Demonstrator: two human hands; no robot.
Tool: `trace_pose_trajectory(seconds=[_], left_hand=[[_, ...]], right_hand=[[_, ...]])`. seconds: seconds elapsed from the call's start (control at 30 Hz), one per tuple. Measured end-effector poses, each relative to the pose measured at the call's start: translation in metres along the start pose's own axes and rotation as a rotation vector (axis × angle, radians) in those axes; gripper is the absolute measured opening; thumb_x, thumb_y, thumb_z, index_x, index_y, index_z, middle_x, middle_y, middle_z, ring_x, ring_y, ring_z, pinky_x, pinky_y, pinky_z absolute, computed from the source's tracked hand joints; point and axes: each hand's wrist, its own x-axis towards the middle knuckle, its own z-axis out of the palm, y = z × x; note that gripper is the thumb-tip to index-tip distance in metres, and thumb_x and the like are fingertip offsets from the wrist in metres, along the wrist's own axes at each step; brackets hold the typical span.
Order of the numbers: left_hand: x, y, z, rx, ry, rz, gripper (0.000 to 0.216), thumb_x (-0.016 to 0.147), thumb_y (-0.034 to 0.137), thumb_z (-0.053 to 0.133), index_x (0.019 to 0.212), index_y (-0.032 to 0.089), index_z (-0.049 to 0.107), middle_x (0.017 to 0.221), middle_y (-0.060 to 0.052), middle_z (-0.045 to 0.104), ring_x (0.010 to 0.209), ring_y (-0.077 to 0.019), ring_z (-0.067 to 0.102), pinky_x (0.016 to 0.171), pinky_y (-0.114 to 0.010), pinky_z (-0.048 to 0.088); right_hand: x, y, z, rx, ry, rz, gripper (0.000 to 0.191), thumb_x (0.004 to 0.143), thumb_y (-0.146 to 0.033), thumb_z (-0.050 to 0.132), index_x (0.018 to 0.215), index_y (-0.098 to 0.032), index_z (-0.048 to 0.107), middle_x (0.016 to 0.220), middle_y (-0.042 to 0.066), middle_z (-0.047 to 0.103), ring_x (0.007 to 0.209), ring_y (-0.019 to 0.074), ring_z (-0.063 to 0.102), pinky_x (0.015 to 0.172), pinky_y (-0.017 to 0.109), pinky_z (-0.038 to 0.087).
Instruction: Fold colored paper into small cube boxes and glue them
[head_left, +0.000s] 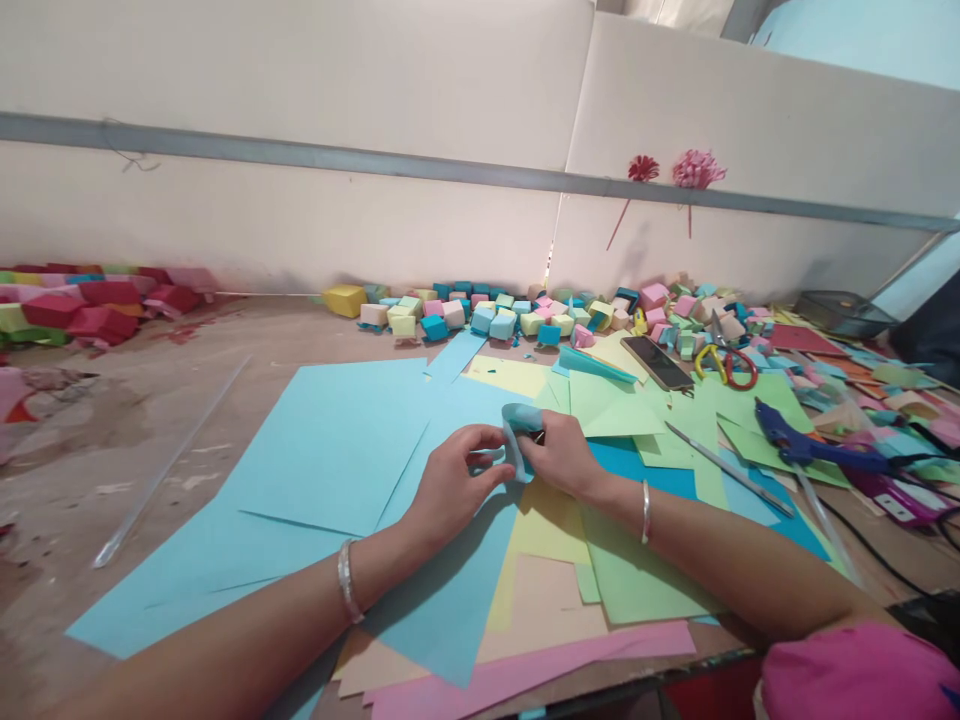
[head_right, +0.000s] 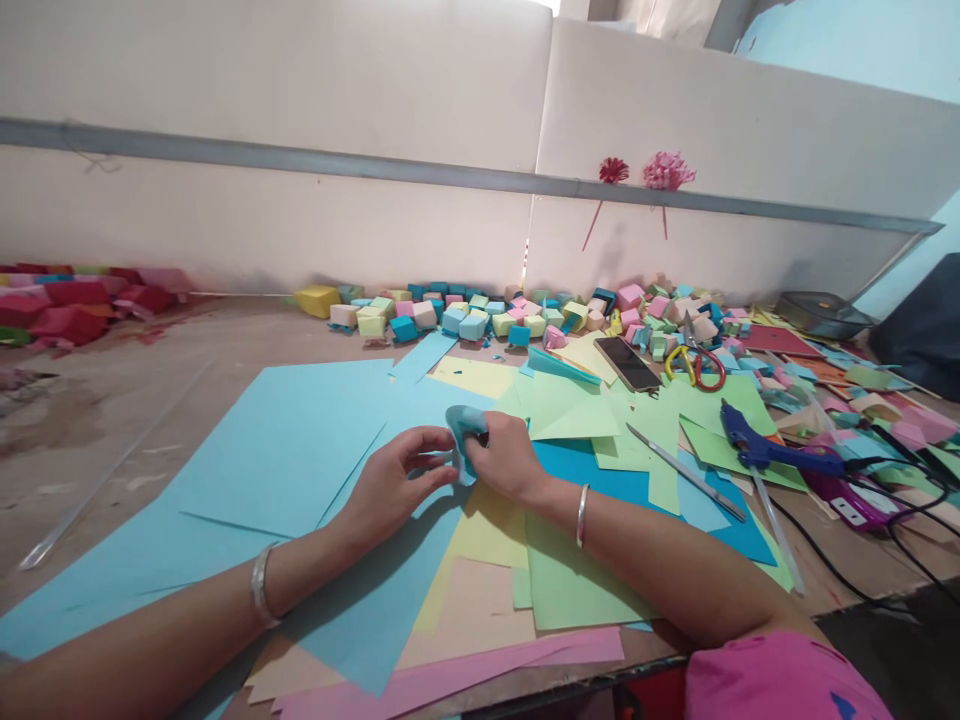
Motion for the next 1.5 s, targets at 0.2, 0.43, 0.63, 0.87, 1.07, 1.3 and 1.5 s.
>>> trace_pose_trajectory(seconds=[0.2,0.43,0.63,0.87,1.07,1.3,1.5], left_hand=[[-0.003,0.011,0.001,0.028,0.015,0.059,0.041,0.069,0.026,0.073,0.106,0.022,0.056,0.112,-0.007,0.059,0.103,-0.0225,0.060,0.083,-0.038,0.056],[-0.006,0.014,0.004,-0.089,0.043,-0.085,0.037,0.075,0.026,0.067,0.105,0.022,0.047,0.101,-0.004,0.059,0.086,-0.0181,0.065,0.078,-0.035,0.055],[0.000,0.008,0.004,-0.275,0.134,-0.155,0.042,0.067,0.021,0.074,0.099,0.022,0.045,0.099,-0.001,0.059,0.086,-0.0148,0.063,0.079,-0.032,0.054],[-0.001,0.013,0.001,-0.350,0.140,-0.204,0.032,0.069,0.025,0.073,0.092,0.021,0.051,0.094,0.000,0.060,0.079,-0.0128,0.061,0.072,-0.028,0.053],[0.000,0.014,-0.001,-0.283,0.108,-0.184,0.026,0.068,0.027,0.074,0.089,0.023,0.058,0.104,-0.003,0.064,0.089,-0.0182,0.062,0.079,-0.034,0.054],[0.007,0.005,-0.006,-0.277,0.024,-0.129,0.020,0.064,0.026,0.075,0.081,0.019,0.066,0.091,-0.003,0.063,0.079,-0.0171,0.063,0.072,-0.033,0.057],[0.011,0.001,-0.009,-0.179,0.056,-0.031,0.010,0.071,0.025,0.070,0.079,0.019,0.069,0.091,-0.004,0.064,0.077,-0.0163,0.063,0.071,-0.031,0.054]], right_hand=[[0.001,-0.003,-0.002,-0.001,-0.018,0.009,0.013,0.074,-0.016,0.049,0.061,-0.018,0.051,0.055,-0.004,0.045,0.053,0.0093,0.038,0.053,0.024,0.030],[-0.002,-0.006,-0.002,-0.008,0.012,-0.088,0.012,0.076,-0.014,0.050,0.066,-0.019,0.056,0.066,0.001,0.056,0.063,0.0138,0.048,0.059,0.027,0.036],[0.000,-0.005,-0.001,0.070,0.033,-0.046,0.014,0.077,-0.013,0.050,0.064,-0.019,0.054,0.064,0.000,0.054,0.060,0.0130,0.046,0.057,0.027,0.036],[0.001,-0.002,0.001,0.127,0.052,-0.017,0.012,0.079,-0.017,0.050,0.075,-0.019,0.061,0.072,0.002,0.060,0.063,0.0140,0.051,0.058,0.027,0.040],[0.002,-0.001,0.001,0.136,0.065,0.031,0.009,0.078,-0.022,0.050,0.075,-0.018,0.058,0.065,-0.002,0.054,0.057,0.0110,0.046,0.055,0.024,0.037],[0.000,-0.002,-0.001,0.154,0.010,-0.017,0.012,0.073,-0.016,0.048,0.074,-0.018,0.059,0.068,-0.002,0.056,0.061,0.0103,0.046,0.057,0.021,0.037],[0.001,-0.004,-0.002,0.211,-0.032,-0.049,0.015,0.074,-0.015,0.049,0.079,-0.019,0.063,0.071,-0.002,0.059,0.064,0.0099,0.050,0.057,0.020,0.040]])
